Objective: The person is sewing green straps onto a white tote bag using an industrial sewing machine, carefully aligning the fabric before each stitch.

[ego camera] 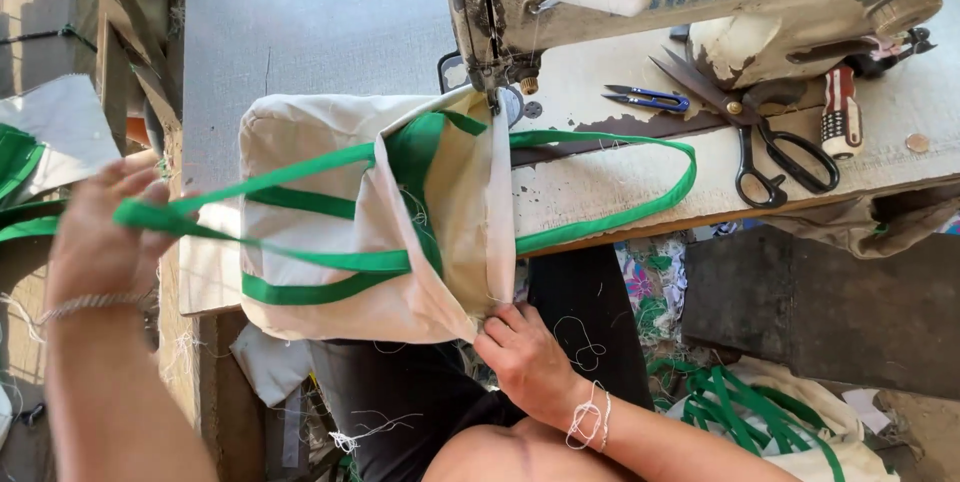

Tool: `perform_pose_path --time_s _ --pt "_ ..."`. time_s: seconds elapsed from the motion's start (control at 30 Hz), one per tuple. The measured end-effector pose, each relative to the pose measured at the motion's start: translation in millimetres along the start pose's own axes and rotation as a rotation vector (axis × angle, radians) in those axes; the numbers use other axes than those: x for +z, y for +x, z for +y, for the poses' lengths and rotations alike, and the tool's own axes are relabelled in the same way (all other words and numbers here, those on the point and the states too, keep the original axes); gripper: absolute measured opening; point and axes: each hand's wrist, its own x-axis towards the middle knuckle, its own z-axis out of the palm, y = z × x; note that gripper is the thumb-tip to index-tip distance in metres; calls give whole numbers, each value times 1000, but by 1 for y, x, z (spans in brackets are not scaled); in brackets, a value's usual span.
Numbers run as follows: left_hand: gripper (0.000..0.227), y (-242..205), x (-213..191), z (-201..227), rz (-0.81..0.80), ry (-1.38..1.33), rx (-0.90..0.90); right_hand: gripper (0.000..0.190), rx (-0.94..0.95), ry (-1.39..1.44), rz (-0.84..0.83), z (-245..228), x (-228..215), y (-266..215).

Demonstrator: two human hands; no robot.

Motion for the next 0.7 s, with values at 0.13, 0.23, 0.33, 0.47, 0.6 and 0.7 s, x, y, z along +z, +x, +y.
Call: perform_pose_path --time_s 0.13,0.23,0.33,0.47,0.6,0.7 --pt "90 -56 -14 64 -339 593 -7 15 -35 -6 -20 -6 -14 3" --pt "83 -71 20 71 -89 1048 671 17 -18 10 -24 -5 -25 13" --pt "60 -131 130 88 -282 164 731 15 -91 -37 -139 -14 -27 14" --pt "38 -39 210 25 -235 700 722 19 -54 -13 -82 -13 -39 12" --pt "26 6 194 -33 -669 -293 95 21 -32 59 -22 -2 -29 2" --pt "17 -8 215 -27 -930 -300 288 25 -33 105 15 -2 -24 4"
